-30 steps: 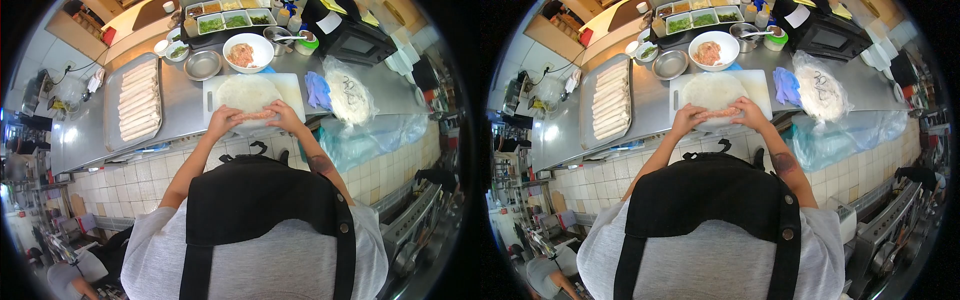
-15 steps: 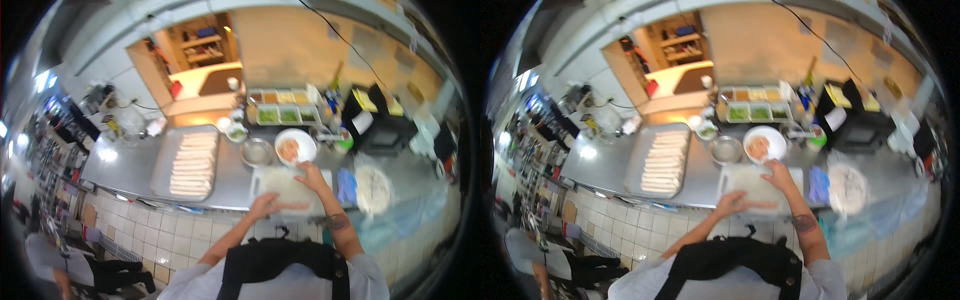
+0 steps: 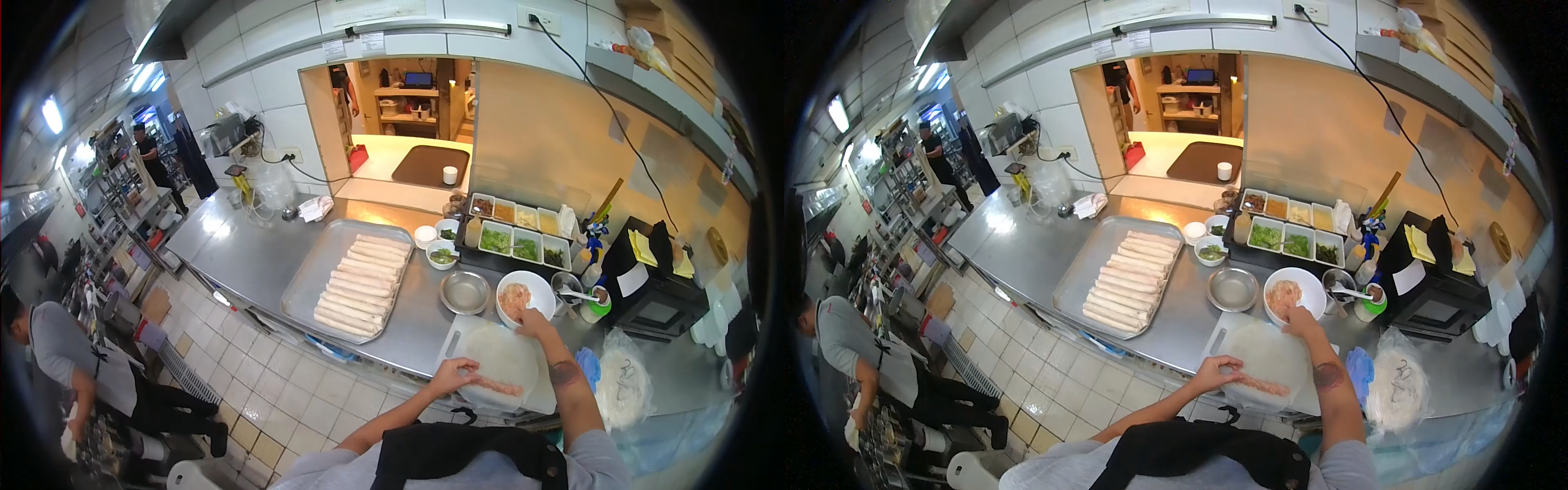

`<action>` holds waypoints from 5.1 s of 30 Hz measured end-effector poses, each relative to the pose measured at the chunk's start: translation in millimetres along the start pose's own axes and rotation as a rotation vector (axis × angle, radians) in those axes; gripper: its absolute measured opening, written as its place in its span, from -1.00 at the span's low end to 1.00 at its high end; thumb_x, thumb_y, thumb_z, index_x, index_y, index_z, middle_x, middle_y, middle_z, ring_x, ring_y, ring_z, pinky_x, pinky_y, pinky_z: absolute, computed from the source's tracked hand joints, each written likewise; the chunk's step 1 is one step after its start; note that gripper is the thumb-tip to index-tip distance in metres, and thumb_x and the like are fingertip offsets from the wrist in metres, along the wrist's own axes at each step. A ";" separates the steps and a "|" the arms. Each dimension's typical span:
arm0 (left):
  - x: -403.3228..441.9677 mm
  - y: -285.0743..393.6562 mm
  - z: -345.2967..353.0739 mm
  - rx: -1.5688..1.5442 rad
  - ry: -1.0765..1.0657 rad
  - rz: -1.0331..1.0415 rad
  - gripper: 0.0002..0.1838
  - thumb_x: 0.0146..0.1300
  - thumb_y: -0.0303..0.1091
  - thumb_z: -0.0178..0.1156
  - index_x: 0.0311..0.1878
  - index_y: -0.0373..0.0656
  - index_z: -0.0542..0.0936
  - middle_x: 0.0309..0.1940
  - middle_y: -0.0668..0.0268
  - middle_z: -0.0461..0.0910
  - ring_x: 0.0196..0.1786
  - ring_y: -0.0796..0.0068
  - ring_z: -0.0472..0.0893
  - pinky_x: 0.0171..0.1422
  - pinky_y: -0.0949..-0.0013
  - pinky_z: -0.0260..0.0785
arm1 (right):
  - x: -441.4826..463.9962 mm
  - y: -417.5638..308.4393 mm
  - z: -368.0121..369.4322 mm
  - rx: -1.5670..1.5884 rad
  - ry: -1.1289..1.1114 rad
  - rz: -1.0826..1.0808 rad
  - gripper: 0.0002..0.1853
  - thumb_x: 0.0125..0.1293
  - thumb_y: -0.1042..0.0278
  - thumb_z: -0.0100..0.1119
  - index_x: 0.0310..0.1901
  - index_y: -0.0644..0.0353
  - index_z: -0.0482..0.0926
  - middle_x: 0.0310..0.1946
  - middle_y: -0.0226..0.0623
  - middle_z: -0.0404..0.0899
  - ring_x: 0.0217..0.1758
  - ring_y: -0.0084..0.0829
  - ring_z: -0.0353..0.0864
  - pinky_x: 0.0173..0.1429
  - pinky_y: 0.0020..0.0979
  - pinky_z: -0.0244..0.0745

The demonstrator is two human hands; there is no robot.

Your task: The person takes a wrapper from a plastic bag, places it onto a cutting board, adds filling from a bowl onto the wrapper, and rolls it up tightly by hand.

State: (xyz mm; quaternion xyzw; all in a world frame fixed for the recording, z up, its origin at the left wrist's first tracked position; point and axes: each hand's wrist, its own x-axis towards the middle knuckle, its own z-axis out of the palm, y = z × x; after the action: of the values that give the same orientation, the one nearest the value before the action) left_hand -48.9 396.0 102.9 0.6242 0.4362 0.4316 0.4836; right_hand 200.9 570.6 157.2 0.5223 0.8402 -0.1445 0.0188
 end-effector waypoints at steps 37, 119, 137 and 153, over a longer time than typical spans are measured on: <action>-16.5 20.5 10.1 0.149 0.204 0.238 -0.71 0.05 -0.43 0.31 -0.12 -0.28 0.60 -0.22 0.16 0.62 -0.14 0.32 0.62 -0.03 0.38 0.44 | -148.6 -127.2 67.6 0.527 0.354 -0.123 -0.81 0.13 0.53 0.19 -0.20 0.21 0.67 -0.36 -0.09 0.66 -0.31 -0.19 0.66 -0.12 -0.33 0.54; 14.3 4.1 -16.0 0.396 -0.333 0.359 -0.65 -0.12 -0.44 0.39 -0.16 -0.12 0.65 -0.28 0.24 0.64 -0.13 0.22 0.58 0.03 0.25 0.40 | -150.1 -125.3 84.3 0.215 0.552 -0.091 -0.69 -0.14 0.23 0.43 -0.27 0.07 0.69 -0.38 -0.34 0.53 -0.21 -0.26 0.52 -0.10 -0.22 0.29; 16.1 -1.3 -22.9 0.319 -0.302 0.342 -0.74 -0.07 -0.45 0.37 -0.22 -0.17 0.67 -0.29 0.20 0.65 -0.12 0.21 0.59 0.04 0.28 0.41 | -184.2 -82.9 83.4 0.351 0.555 -0.044 -0.62 -0.13 0.33 0.43 -0.17 0.13 0.68 -0.28 -0.22 0.54 -0.13 -0.18 0.50 -0.03 -0.22 0.36; 12.9 -8.2 -21.5 0.321 -0.252 0.386 -0.79 0.00 -0.41 0.36 -0.24 -0.19 0.67 -0.34 0.22 0.65 -0.22 0.25 0.60 -0.07 0.30 0.43 | -127.1 -155.4 81.6 0.120 0.436 -0.111 -0.61 -0.11 0.22 0.41 -0.18 0.08 0.61 -0.28 -0.32 0.51 -0.18 -0.22 0.53 -0.11 -0.21 0.35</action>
State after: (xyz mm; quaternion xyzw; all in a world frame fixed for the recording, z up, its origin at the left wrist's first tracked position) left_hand -67.4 414.5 99.9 0.8132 0.3083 0.3599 0.3378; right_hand 111.6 374.2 136.9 0.4945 0.8417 -0.0787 -0.2021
